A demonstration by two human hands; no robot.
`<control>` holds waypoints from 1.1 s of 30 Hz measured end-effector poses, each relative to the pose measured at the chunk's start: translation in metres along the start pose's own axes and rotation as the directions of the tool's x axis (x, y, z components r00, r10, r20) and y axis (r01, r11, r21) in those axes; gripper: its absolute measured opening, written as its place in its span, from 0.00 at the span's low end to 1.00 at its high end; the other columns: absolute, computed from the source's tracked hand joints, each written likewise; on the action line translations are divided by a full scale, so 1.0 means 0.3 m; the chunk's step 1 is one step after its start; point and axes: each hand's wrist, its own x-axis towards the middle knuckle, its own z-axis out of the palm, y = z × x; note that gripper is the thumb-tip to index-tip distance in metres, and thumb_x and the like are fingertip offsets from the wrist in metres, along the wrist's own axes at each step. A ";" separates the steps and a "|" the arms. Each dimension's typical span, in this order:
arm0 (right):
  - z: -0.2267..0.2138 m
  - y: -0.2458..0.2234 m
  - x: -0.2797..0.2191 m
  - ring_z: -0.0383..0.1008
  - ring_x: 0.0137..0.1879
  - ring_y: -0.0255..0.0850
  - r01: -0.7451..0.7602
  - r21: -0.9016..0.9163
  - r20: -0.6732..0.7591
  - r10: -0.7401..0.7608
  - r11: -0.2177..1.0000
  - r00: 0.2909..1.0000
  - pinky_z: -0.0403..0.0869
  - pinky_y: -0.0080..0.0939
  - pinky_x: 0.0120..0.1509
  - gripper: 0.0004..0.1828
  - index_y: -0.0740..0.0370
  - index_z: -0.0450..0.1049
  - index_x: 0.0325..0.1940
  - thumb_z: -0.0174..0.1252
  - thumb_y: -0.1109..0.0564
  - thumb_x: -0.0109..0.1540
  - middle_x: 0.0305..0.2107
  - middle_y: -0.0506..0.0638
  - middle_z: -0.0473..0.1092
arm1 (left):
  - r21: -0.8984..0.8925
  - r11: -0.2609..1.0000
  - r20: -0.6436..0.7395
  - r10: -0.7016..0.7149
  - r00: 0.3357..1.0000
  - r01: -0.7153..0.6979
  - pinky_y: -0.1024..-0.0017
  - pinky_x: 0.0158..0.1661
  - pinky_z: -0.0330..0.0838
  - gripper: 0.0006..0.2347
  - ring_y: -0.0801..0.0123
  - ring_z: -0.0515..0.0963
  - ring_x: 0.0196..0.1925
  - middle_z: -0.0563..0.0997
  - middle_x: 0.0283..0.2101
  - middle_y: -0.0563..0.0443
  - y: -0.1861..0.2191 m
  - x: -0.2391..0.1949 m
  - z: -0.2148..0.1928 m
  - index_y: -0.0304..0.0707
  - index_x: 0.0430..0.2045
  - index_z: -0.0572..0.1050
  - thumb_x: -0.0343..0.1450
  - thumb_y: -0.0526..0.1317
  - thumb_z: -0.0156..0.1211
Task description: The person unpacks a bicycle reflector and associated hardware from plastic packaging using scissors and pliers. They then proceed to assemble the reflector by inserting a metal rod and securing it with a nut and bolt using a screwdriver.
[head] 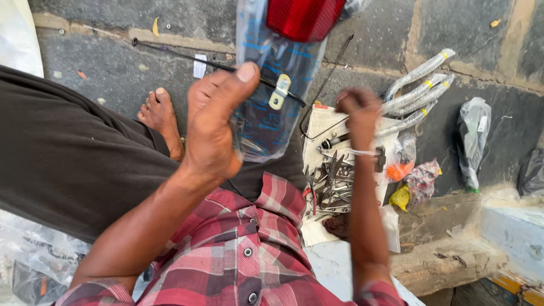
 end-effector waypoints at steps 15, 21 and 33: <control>0.331 -1.169 -0.286 0.78 0.41 0.48 0.783 -0.487 0.553 -0.558 0.387 0.619 0.74 0.42 0.44 0.10 0.68 0.74 0.46 0.65 0.73 0.63 0.38 0.58 0.74 | 0.053 0.998 0.070 0.031 0.997 -0.035 0.77 0.29 0.68 0.14 0.79 0.76 0.28 0.81 0.29 0.50 -0.019 0.003 0.001 0.28 0.26 0.79 0.77 0.42 0.63; 0.338 -1.176 -0.302 0.78 0.41 0.51 0.769 -0.579 0.580 -0.527 0.270 0.621 0.75 0.45 0.46 0.10 0.69 0.75 0.45 0.65 0.73 0.62 0.37 0.60 0.75 | 0.089 0.996 0.106 0.004 0.994 -0.013 0.78 0.27 0.68 0.14 0.81 0.76 0.26 0.82 0.27 0.52 0.000 -0.003 -0.004 0.28 0.27 0.81 0.76 0.44 0.60; 0.342 -1.145 -0.328 0.79 0.42 0.46 0.731 -0.558 0.521 -0.519 0.394 0.678 0.75 0.38 0.46 0.08 0.70 0.75 0.48 0.65 0.72 0.66 0.39 0.59 0.75 | 0.119 0.992 0.163 0.021 0.986 -0.041 0.79 0.26 0.64 0.16 0.85 0.71 0.27 0.79 0.25 0.57 0.008 -0.003 0.004 0.29 0.28 0.82 0.77 0.45 0.59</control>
